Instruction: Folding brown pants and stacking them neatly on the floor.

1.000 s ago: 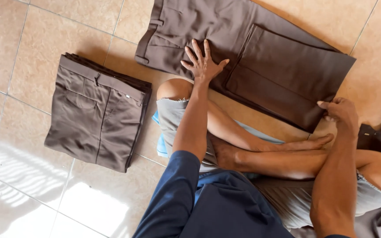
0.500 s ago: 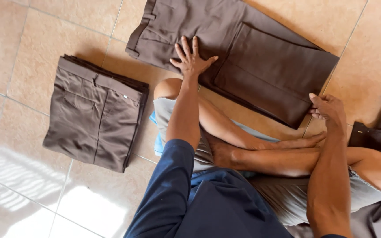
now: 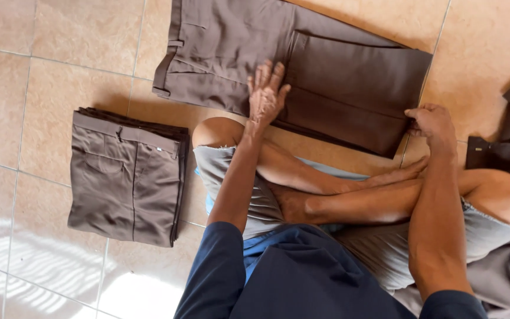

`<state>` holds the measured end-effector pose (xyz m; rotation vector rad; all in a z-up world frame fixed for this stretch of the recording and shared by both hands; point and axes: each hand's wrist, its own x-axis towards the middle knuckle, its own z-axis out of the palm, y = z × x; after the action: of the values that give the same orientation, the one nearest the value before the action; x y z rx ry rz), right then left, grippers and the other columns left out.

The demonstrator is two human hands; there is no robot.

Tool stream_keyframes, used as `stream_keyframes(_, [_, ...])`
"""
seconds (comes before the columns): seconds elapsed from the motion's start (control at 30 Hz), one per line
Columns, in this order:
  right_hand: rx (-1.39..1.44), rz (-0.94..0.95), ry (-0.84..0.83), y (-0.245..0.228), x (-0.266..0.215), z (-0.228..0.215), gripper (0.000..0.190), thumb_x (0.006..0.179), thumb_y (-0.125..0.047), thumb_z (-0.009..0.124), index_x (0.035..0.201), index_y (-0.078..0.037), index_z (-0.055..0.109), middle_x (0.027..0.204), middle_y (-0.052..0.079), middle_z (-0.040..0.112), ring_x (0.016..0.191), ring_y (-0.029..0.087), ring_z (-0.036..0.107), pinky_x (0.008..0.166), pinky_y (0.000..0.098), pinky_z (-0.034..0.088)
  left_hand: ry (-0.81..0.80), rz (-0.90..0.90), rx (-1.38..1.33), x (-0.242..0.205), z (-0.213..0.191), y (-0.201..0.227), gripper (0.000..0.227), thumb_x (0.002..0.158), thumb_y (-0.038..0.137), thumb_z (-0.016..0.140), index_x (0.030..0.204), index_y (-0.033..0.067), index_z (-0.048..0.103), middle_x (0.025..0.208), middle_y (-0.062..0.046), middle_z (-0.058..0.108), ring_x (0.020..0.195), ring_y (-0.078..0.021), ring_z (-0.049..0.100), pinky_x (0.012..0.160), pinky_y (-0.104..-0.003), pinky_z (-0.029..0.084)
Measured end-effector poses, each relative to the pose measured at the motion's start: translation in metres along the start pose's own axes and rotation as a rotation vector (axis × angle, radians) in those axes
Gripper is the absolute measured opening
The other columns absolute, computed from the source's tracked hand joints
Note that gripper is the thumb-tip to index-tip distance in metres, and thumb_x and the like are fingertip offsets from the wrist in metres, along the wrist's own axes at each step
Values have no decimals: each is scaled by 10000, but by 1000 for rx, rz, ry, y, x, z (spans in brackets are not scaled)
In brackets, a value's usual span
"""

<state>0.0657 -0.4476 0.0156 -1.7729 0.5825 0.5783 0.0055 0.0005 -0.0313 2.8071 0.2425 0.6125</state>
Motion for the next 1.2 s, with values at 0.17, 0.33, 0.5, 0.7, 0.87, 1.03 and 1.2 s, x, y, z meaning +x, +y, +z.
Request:
stream_keyframes(0.17, [-232, -4, -1, -10, -15, 0, 448, 1002, -369, 752, 1174, 0, 566, 878, 138, 579, 609, 215, 593, 517, 308, 562, -322, 56, -51, -15, 2, 15, 734, 850, 274, 785, 1498, 137, 469, 1529, -226, 396, 1392, -418, 415, 1150, -695, 278])
stream_keyframes(0.33, [-181, -118, 50, -8, -23, 2, 182, 976, -162, 712, 1061, -16, 644, 879, 86, 627, 652, 177, 561, 544, 317, 493, -221, -76, -246, -18, -17, 38, 398, 833, 123, 704, 1221, 203, 674, 1223, -91, 614, 1002, -332, 629, 863, -429, 539])
stream_keyframes(0.5, [-360, -57, 69, -17, -20, 0, 478, 1007, -348, 749, 1184, 79, 628, 944, 172, 649, 689, 252, 617, 545, 342, 518, -117, -100, -300, -24, -6, 46, 406, 750, -25, 697, 1116, 147, 735, 1209, -108, 576, 917, -318, 617, 834, -383, 524])
stream_keyframes(0.7, [31, -252, -16, -26, -30, -19, 358, 913, -127, 722, 1253, -26, 672, 1122, 24, 715, 958, 95, 661, 897, 175, 516, -131, -234, -357, -33, 3, 66, 521, 703, -86, 624, 1169, 118, 732, 1310, -162, 580, 986, -410, 657, 854, -449, 582])
stream_keyframes(0.87, [126, -403, 156, -57, -73, -40, 275, 963, -155, 772, 1218, -70, 711, 1063, -22, 737, 837, 30, 670, 766, 138, 576, -58, -171, -376, -46, -3, 104, 283, 675, -109, 522, 890, 57, 602, 1067, -218, 638, 649, -405, 614, 607, -469, 555])
stream_keyframes(1.03, [172, -517, 179, -102, -102, -51, 289, 1024, -193, 777, 1294, -153, 683, 1179, -81, 727, 927, 6, 710, 890, 109, 654, -25, -318, -662, -72, 2, 150, 295, 778, -36, 609, 1069, -14, 653, 1302, -260, 636, 910, -445, 679, 793, -455, 567])
stream_keyframes(1.2, [117, -664, 182, -185, -145, 35, 228, 1049, -188, 770, 1277, -200, 767, 1196, -106, 796, 1001, 2, 786, 929, 70, 697, -3, -443, -954, -90, 34, 155, 339, 918, 117, 690, 1231, -13, 668, 1133, -192, 739, 687, -253, 695, 672, -335, 579])
